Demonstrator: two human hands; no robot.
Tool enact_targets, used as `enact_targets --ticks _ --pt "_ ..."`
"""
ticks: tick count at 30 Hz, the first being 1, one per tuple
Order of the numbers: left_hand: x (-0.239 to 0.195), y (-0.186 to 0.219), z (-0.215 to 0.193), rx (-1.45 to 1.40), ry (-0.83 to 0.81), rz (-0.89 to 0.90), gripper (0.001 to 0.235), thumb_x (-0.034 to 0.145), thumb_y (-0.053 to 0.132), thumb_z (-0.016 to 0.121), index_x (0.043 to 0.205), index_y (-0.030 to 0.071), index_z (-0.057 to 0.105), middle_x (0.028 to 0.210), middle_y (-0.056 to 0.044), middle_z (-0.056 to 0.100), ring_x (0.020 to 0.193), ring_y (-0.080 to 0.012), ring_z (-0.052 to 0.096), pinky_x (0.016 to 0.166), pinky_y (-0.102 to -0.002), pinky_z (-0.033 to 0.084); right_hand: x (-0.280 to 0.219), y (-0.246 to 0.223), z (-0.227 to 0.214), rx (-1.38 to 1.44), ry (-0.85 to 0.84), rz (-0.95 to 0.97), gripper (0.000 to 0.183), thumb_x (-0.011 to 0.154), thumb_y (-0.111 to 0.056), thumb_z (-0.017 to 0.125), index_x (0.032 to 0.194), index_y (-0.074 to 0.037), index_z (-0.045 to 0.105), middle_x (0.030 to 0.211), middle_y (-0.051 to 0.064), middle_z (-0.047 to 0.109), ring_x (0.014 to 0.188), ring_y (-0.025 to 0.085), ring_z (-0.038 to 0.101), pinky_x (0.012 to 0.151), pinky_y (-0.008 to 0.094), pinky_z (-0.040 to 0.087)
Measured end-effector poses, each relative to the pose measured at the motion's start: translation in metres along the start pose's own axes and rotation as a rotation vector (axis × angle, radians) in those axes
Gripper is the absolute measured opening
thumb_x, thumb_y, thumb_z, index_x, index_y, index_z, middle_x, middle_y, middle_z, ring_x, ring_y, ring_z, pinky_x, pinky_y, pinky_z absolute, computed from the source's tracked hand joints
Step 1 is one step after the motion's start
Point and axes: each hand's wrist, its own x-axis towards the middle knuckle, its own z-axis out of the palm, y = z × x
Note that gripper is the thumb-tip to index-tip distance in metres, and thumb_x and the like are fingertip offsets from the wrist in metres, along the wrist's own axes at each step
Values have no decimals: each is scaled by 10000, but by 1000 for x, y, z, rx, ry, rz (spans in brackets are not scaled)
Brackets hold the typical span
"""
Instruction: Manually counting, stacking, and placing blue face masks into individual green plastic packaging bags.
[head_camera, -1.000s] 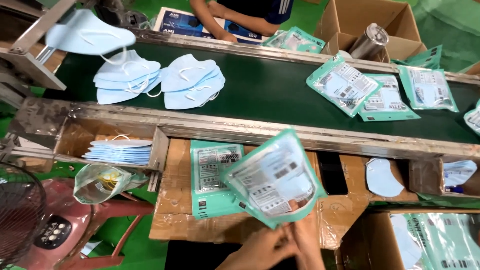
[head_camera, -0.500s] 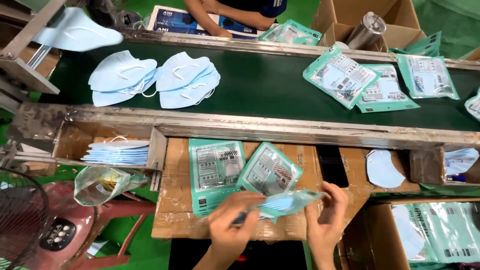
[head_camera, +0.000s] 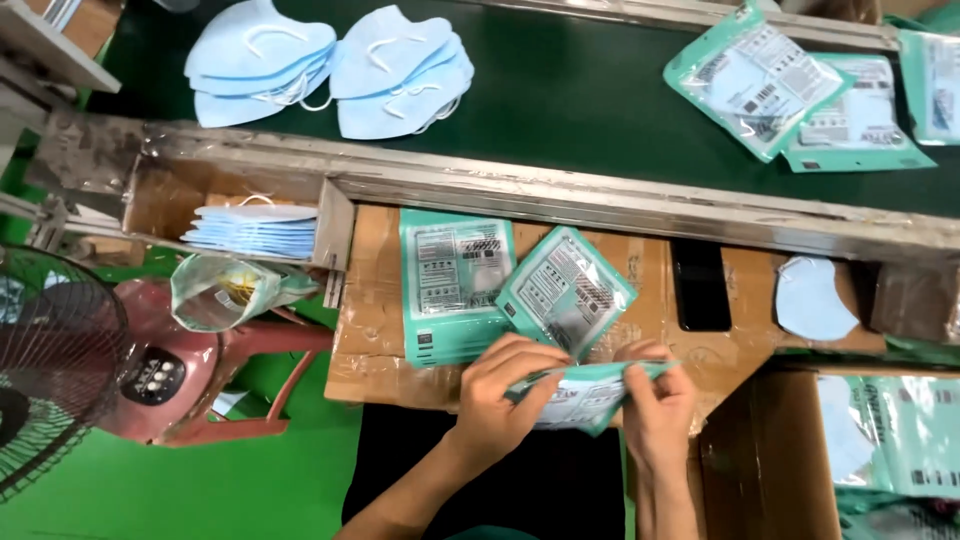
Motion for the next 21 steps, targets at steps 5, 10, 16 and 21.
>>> enact_targets --ticks 5,10,16,21 --pt "-3 -1 -2 40 -9 9 91 879 16 741 966 -4 723 1030 -98 772 950 -246 745 862 -345 576 4 4 -4 -1 -137 41 89 992 -26 683 1018 26 616 1051 105 611 976 173 572 876 312 471" --pt "9 -8 -1 85 -69 52 118 897 81 784 962 21 706 1014 -94 747 945 -252 713 889 -363 558 22 3 3 -60 -175 76 116 874 17 751 925 5 647 934 89 633 807 162 590 696 286 492" --pt "138 -98 0 868 187 382 857 849 382 782 1513 8 388 1487 -248 452 1366 -483 447 1188 -619 334 101 -95 50 -798 222 -738 218 967 57 806 1047 7 609 1037 134 616 926 217 586 828 317 482" --pt "241 -238 22 1294 81 183 640 748 280 721 1338 75 580 1384 -152 547 1237 -405 539 977 -568 449 106 -118 77 -1145 -63 -912 436 892 64 809 1274 34 602 1322 185 600 1267 341 572 1108 415 446"
